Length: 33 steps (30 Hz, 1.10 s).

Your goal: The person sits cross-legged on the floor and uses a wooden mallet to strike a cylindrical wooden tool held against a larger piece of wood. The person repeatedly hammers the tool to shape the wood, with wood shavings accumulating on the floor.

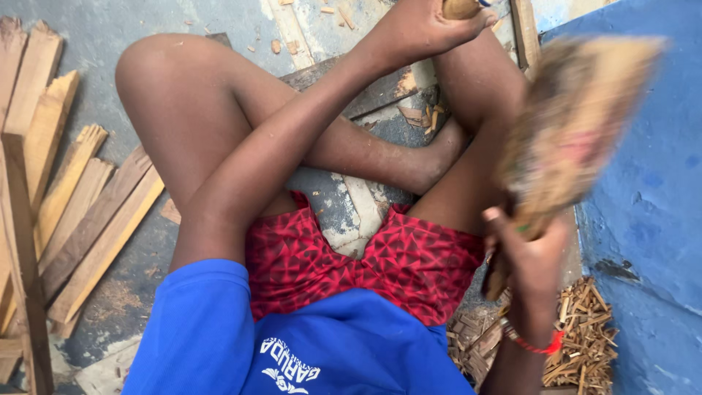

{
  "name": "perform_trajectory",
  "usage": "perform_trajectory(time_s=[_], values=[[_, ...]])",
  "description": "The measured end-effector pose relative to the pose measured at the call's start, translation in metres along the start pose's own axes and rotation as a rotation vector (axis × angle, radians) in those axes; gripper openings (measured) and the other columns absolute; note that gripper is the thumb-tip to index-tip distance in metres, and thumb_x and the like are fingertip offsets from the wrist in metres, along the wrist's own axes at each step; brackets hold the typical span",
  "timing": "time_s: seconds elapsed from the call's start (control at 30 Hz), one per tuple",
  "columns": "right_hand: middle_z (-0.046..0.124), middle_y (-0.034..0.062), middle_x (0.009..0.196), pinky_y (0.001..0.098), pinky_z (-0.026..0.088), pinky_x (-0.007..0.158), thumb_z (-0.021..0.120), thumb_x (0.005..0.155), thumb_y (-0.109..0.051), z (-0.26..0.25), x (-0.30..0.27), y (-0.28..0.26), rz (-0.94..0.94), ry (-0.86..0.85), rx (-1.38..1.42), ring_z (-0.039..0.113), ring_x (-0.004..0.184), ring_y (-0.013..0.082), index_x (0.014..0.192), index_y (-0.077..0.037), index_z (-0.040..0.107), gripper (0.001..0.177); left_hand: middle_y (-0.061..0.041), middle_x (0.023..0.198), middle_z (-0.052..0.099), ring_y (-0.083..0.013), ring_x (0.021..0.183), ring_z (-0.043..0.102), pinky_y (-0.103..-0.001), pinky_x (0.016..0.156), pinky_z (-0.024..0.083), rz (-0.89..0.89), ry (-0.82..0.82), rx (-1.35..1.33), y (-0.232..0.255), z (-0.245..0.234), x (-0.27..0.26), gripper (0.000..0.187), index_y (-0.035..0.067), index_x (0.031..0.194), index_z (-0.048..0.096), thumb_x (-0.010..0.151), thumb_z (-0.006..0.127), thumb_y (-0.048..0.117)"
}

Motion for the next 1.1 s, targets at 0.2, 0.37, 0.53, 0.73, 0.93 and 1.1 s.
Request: perform_trajectory(time_s=[0.2, 0.37, 0.53, 0.73, 0.93, 1.1], values=[[0.058, 0.0049, 0.085, 0.0259, 0.045, 0.053, 0.075, 0.093, -0.004, 0.000, 0.034, -0.032, -0.046, -0.013, 0.317, 0.054, 0.059, 0.0120, 0.124, 0.000, 0.052, 0.039, 0.000, 0.084, 0.066, -0.0069, 0.080, 0.061, -0.031, 0.069, 0.054, 0.213, 0.074, 0.013, -0.005, 0.004, 0.007, 0.030, 0.002, 0.100, 0.063, 0.100, 0.080, 0.027], [0.054, 0.0035, 0.076, 0.0261, 0.042, 0.046, 0.075, 0.089, -0.004, 0.018, 0.052, -0.042, 0.283, -0.373, 0.452, 0.053, 0.054, 0.0107, 0.114, 0.001, 0.051, 0.036, -0.002, 0.083, 0.067, -0.0080, 0.078, 0.061, -0.031, 0.068, 0.052, 0.187, 0.061, 0.020, 0.006, 0.001, 0.001, 0.020, 0.001, 0.100, 0.066, 0.095, 0.075, 0.019], [0.054, 0.0027, 0.072, 0.0264, 0.041, 0.048, 0.072, 0.088, -0.004, -0.028, 0.053, -0.069, 0.096, -0.287, 0.230, 0.051, 0.052, 0.0104, 0.105, 0.000, 0.055, 0.024, -0.007, 0.081, 0.065, -0.0142, 0.076, 0.059, -0.033, 0.072, 0.051, 0.300, 0.009, 0.068, 0.027, 0.001, 0.006, 0.019, 0.001, 0.097, 0.064, 0.096, 0.077, 0.015], [0.062, 0.0060, 0.087, 0.0274, 0.049, 0.063, 0.072, 0.106, -0.006, -0.035, 0.083, -0.046, -0.187, -0.099, 0.311, 0.060, 0.070, 0.0130, 0.110, -0.001, 0.057, 0.016, -0.009, 0.079, 0.063, -0.0188, 0.073, 0.060, -0.035, 0.070, 0.050, 0.259, 0.033, 0.117, 0.006, 0.005, 0.012, 0.022, 0.000, 0.092, 0.062, 0.091, 0.078, 0.015], [0.056, 0.0044, 0.076, 0.0249, 0.043, 0.045, 0.071, 0.084, 0.001, -0.010, 0.075, -0.004, 0.386, -0.557, 0.496, 0.053, 0.052, 0.0104, 0.108, 0.000, 0.056, 0.028, -0.007, 0.088, 0.074, -0.0137, 0.082, 0.069, -0.032, 0.077, 0.057, 0.170, -0.031, -0.001, -0.012, 0.023, 0.021, 0.023, 0.001, 0.109, 0.069, 0.090, 0.075, 0.014], [0.049, 0.0008, 0.070, 0.0226, 0.036, 0.047, 0.068, 0.092, -0.003, -0.104, 0.074, -0.012, 0.167, -0.287, 0.494, 0.047, 0.052, 0.0062, 0.107, -0.002, 0.056, 0.019, -0.006, 0.080, 0.070, -0.0116, 0.074, 0.066, -0.030, 0.069, 0.056, 0.170, -0.026, 0.030, 0.001, 0.019, 0.019, 0.021, 0.002, 0.103, 0.068, 0.085, 0.074, 0.012]])
Point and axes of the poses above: each hand's wrist, its own x-axis towards the middle knuckle, its own z-axis out of the palm, y = z × x, the point moved 1 cm from there along x, towards the middle knuckle
